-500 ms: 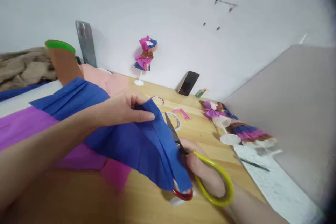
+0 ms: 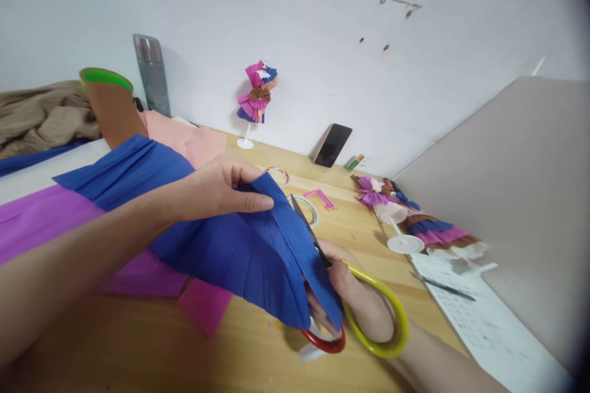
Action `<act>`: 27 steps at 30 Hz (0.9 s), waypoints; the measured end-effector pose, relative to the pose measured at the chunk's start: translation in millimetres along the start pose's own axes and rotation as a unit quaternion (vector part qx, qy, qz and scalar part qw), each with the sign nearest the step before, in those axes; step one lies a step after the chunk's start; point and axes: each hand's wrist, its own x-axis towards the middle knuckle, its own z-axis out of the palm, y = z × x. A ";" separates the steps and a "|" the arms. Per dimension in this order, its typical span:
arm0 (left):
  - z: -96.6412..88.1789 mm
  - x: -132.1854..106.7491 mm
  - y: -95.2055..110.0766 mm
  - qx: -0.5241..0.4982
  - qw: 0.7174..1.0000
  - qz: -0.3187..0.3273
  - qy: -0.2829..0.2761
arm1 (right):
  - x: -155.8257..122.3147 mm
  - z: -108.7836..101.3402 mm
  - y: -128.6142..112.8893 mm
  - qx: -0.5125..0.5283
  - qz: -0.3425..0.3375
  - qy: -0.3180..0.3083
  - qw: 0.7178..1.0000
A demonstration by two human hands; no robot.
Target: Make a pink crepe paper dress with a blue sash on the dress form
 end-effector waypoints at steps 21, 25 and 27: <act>1.9 0.3 0.8 -0.046 0.996 -0.074 -0.002 | 1.3 -1.1 -0.3 -0.016 -0.063 -0.035 0.997; 2.5 0.8 -0.6 -0.039 0.997 -0.071 -0.010 | 0.7 -1.0 -1.5 -0.009 -0.049 -0.059 0.997; 2.9 0.8 -0.8 -0.052 0.996 -0.075 -0.011 | 0.4 -2.1 0.9 -0.006 -0.044 -0.046 0.998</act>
